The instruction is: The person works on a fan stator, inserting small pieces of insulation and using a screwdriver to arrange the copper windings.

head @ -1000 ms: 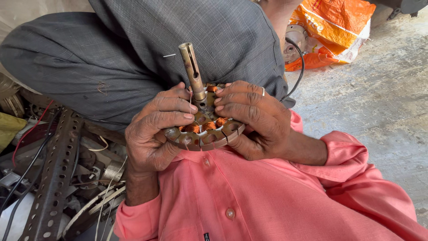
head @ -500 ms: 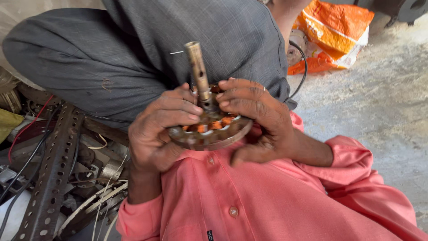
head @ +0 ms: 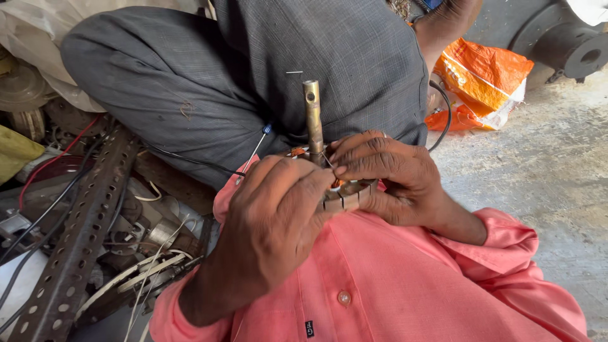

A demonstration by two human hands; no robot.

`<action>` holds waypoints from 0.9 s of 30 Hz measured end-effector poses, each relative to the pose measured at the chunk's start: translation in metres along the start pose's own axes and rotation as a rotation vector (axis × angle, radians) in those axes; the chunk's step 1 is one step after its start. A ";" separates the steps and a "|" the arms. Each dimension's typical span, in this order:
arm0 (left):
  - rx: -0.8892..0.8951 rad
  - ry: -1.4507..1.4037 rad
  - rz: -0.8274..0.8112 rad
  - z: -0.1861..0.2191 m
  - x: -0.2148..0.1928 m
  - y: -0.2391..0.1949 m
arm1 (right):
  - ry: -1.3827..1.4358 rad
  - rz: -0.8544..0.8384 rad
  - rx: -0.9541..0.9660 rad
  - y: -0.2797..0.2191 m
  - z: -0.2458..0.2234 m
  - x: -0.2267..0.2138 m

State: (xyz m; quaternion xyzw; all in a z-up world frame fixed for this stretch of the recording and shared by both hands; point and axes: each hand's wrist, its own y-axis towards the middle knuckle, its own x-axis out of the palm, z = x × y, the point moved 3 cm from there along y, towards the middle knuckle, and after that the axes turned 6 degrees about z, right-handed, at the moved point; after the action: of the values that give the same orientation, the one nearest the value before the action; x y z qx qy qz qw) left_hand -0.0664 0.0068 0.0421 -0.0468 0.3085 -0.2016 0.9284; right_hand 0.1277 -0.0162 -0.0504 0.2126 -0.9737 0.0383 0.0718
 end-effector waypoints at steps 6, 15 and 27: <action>0.056 -0.239 0.011 -0.049 0.018 -0.013 | 0.169 0.166 0.095 -0.027 0.028 -0.007; -0.013 -0.489 0.066 -0.088 0.037 -0.021 | 0.504 0.196 0.196 -0.029 0.029 -0.013; 0.041 -0.109 -0.119 -0.006 0.002 0.007 | 0.177 0.049 -0.001 -0.017 0.010 -0.011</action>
State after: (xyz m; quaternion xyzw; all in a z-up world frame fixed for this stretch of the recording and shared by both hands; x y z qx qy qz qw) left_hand -0.0662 0.0124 0.0343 -0.0569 0.2502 -0.2598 0.9310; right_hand 0.1437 -0.0279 -0.0613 0.1843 -0.9686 0.0582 0.1566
